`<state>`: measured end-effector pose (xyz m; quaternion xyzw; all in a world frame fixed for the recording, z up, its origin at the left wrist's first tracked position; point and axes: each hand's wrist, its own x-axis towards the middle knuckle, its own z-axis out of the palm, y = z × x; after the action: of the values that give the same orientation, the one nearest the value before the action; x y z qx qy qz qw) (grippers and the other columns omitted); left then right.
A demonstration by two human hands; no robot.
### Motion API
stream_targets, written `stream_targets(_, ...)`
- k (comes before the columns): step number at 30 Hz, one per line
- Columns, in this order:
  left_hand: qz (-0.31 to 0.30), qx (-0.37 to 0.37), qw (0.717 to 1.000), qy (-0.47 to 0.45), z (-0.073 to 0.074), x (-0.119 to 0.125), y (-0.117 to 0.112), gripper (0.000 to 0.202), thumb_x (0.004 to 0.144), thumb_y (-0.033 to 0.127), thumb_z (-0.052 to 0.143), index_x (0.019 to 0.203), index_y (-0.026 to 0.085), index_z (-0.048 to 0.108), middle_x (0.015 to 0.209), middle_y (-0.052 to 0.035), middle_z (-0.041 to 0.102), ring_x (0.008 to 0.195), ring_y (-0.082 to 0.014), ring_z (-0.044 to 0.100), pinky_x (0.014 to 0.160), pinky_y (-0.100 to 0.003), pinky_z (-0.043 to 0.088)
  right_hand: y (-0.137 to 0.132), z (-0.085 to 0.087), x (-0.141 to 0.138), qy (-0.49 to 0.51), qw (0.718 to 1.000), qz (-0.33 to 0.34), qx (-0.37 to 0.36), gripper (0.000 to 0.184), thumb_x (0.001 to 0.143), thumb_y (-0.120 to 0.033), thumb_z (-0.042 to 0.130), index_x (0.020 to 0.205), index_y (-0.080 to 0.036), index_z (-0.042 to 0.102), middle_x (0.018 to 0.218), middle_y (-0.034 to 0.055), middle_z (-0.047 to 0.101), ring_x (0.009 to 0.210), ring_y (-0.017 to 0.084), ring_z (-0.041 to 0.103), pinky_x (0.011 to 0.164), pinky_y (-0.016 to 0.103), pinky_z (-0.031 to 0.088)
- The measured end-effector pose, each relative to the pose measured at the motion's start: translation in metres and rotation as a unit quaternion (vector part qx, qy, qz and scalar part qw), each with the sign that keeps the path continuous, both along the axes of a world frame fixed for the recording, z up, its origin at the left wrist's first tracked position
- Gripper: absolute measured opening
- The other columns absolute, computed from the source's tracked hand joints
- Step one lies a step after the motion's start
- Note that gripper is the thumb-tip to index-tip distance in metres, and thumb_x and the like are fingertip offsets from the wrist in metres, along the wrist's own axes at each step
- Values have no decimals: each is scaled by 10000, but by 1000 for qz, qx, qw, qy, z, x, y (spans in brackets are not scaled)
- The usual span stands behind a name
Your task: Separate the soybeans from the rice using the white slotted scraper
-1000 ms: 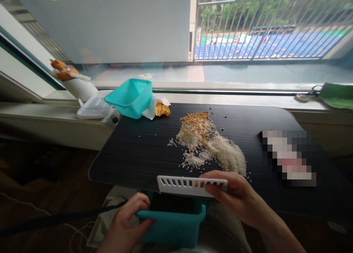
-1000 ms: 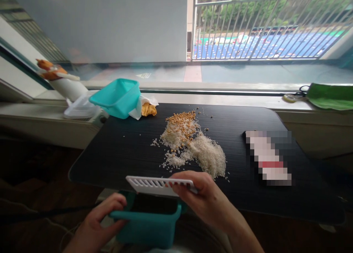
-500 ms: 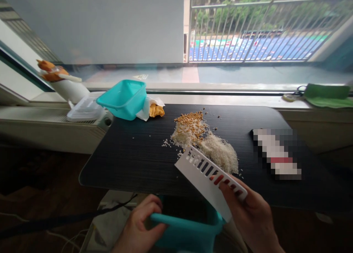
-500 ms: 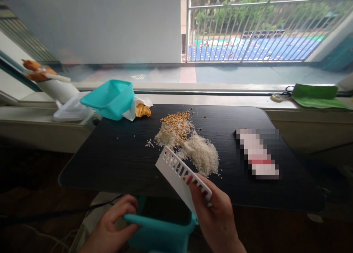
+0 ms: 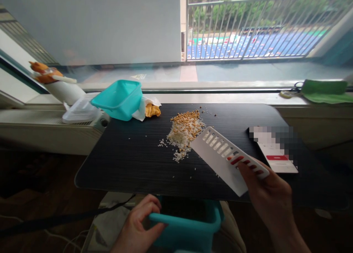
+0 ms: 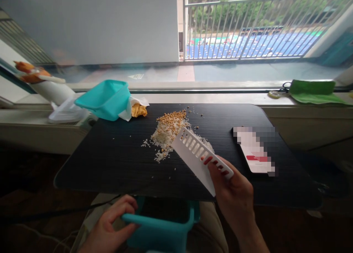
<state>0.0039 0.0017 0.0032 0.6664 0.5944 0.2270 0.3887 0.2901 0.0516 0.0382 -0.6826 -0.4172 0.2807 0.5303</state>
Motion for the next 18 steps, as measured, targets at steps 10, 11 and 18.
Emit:
stream_targets(10,-3,-6,1000,7,-3,0,-1,163,696,71,610,630,209,554,792,16,617,764,-163,652,690,-191,476,15,-5,0,66,992,105,-13,216,802,-379,717,945,-227,773,852,15,789,779,229,723,706,294,557)
stream_targets(11,-2,-6,1000,4,-3,0,-1,159,690,72,611,627,208,556,788,15,617,761,-164,651,686,-191,475,14,-4,1,72,992,100,-15,206,797,-380,723,932,-234,776,841,9,790,767,220,720,691,282,555)
stream_targets(18,7,-22,1000,-5,-2,0,-2,155,702,89,605,622,209,548,796,14,607,761,-161,642,692,-191,470,28,-2,-1,54,991,121,10,196,790,-376,734,925,-240,775,799,2,774,706,189,689,636,257,537)
